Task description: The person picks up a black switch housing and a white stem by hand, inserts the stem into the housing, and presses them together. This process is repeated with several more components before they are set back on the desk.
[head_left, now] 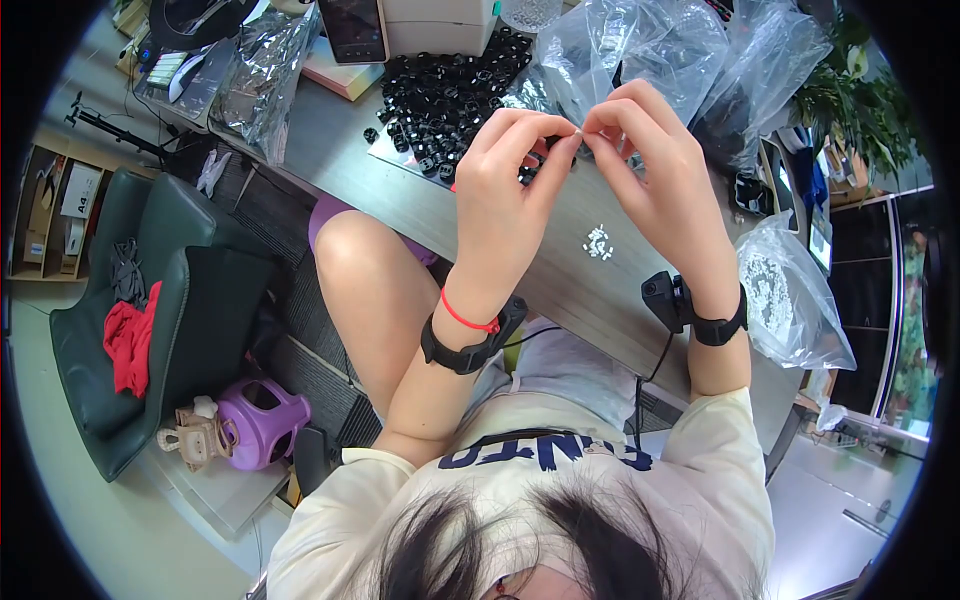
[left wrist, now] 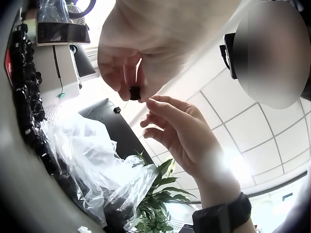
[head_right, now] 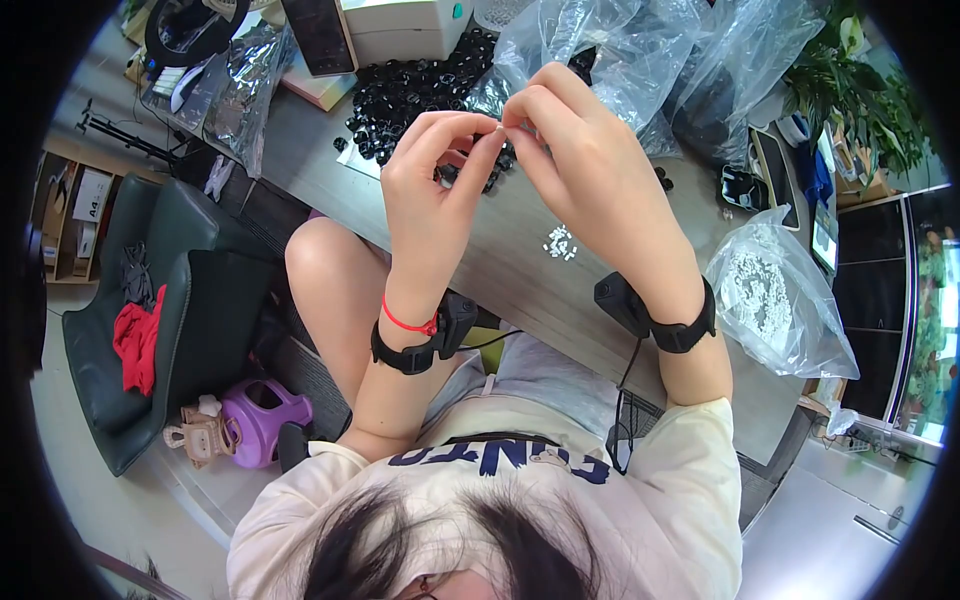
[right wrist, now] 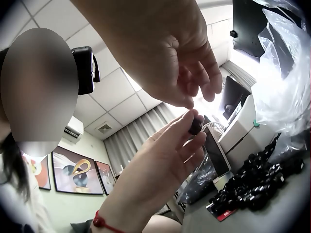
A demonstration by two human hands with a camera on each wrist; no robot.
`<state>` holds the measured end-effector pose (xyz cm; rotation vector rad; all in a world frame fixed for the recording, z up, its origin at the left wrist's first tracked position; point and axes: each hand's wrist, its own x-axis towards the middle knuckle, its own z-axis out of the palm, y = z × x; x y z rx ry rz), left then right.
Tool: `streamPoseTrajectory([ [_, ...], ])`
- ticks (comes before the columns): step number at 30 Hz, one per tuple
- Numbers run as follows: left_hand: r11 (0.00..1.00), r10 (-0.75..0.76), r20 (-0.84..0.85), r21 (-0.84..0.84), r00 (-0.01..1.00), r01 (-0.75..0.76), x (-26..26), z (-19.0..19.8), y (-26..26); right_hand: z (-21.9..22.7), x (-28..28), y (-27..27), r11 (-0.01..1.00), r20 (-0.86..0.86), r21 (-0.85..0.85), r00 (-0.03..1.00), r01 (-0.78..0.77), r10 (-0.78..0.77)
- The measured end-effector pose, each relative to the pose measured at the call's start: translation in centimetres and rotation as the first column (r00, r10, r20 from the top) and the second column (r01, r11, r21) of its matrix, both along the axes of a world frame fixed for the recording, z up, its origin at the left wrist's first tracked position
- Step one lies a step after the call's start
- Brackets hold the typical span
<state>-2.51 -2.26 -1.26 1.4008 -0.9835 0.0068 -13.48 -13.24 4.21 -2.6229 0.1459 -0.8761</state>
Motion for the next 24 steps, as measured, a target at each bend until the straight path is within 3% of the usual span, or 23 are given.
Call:
streamPoseTrajectory([
  [7,0.999,0.035,0.083,-0.006,0.996,-0.035,0.0,-0.1,0.2,-0.3,0.1,0.1,0.999,-0.006,-0.034,1.0,-0.005,0.005],
  [24,0.997,0.057,0.111,0.042,0.992,-0.062,0.2,-0.3,0.4,-1.6,0.8,0.6,0.995,0.01,-0.097,1.0,0.022,-0.021],
])
